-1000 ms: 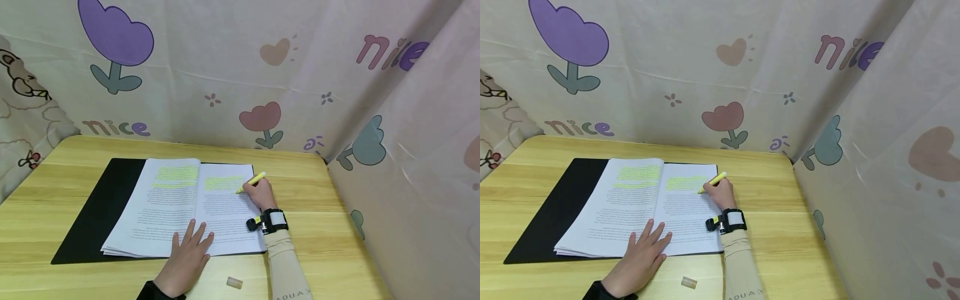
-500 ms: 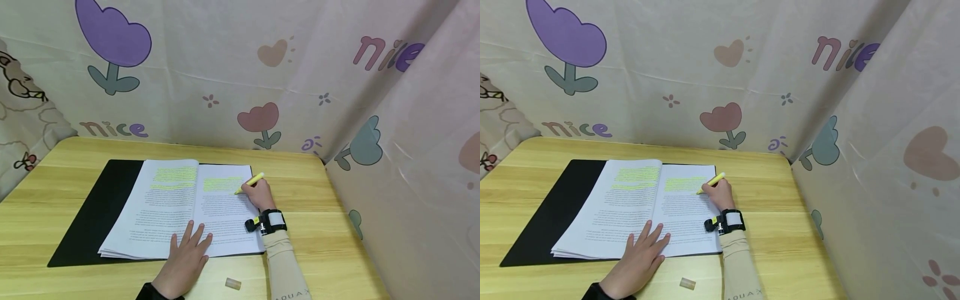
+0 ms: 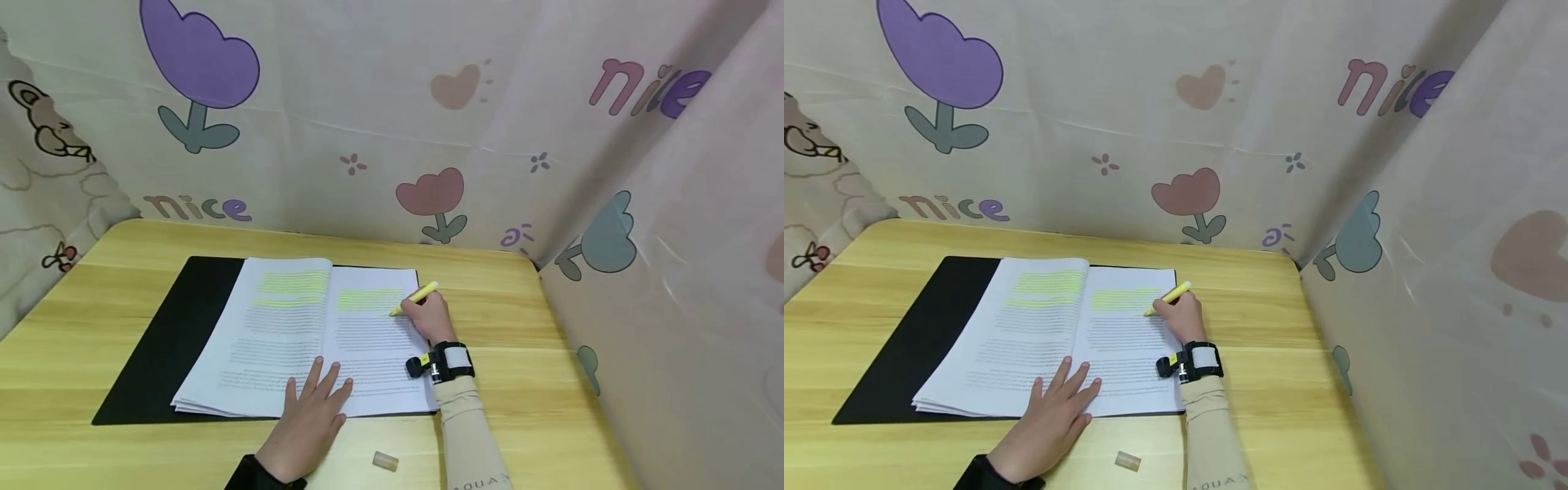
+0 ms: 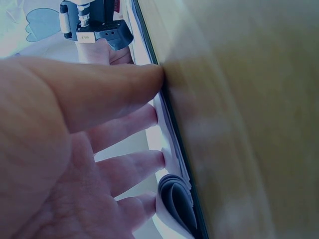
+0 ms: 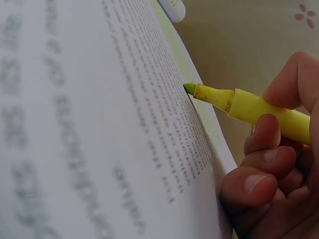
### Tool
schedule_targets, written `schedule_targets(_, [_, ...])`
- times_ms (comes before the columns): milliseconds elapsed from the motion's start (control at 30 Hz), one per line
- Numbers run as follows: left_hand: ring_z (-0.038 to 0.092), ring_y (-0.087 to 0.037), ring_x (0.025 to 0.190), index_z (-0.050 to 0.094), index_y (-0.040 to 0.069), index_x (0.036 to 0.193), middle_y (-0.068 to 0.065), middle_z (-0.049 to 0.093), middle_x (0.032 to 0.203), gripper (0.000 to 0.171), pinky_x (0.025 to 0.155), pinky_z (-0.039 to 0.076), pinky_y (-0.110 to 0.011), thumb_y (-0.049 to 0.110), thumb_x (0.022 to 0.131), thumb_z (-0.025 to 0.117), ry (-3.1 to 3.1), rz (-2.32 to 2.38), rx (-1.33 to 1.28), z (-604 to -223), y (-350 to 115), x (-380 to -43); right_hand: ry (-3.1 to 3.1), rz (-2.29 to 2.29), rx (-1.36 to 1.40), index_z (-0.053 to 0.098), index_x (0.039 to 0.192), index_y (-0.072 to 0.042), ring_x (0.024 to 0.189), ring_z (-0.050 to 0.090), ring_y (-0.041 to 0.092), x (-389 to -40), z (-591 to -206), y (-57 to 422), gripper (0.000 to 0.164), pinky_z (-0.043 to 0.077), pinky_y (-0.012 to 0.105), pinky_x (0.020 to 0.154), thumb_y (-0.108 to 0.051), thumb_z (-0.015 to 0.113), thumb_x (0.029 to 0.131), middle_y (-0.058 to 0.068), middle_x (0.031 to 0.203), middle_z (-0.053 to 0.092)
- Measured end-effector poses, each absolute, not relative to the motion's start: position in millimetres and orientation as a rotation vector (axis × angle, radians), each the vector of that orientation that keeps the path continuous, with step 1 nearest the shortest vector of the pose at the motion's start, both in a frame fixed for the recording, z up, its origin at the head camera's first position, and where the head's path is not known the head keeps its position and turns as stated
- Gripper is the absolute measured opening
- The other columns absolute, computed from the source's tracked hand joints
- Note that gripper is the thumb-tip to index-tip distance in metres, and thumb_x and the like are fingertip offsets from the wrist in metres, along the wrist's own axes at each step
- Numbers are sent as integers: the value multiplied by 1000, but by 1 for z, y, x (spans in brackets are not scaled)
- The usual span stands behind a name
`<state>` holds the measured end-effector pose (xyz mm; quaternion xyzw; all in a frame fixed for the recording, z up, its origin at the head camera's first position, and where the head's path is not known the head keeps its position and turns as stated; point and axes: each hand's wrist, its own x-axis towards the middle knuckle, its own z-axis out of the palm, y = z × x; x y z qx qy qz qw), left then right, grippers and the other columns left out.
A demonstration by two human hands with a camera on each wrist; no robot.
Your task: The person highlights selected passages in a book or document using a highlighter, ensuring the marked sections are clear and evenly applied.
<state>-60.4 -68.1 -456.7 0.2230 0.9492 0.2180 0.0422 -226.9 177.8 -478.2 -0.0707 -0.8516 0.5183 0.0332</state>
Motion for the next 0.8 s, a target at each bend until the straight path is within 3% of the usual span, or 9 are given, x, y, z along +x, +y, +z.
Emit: schedule_targets(800, [15,-41,144,58,8,131,-20,39,148,43,100,14,-74,20,90,63,2912,691,684,-454,-66,-60,-2625,1574,-207,65,84,-12,64,53,21,-229,-478,181,15,39,30,53,-25,65,78,8,77,58])
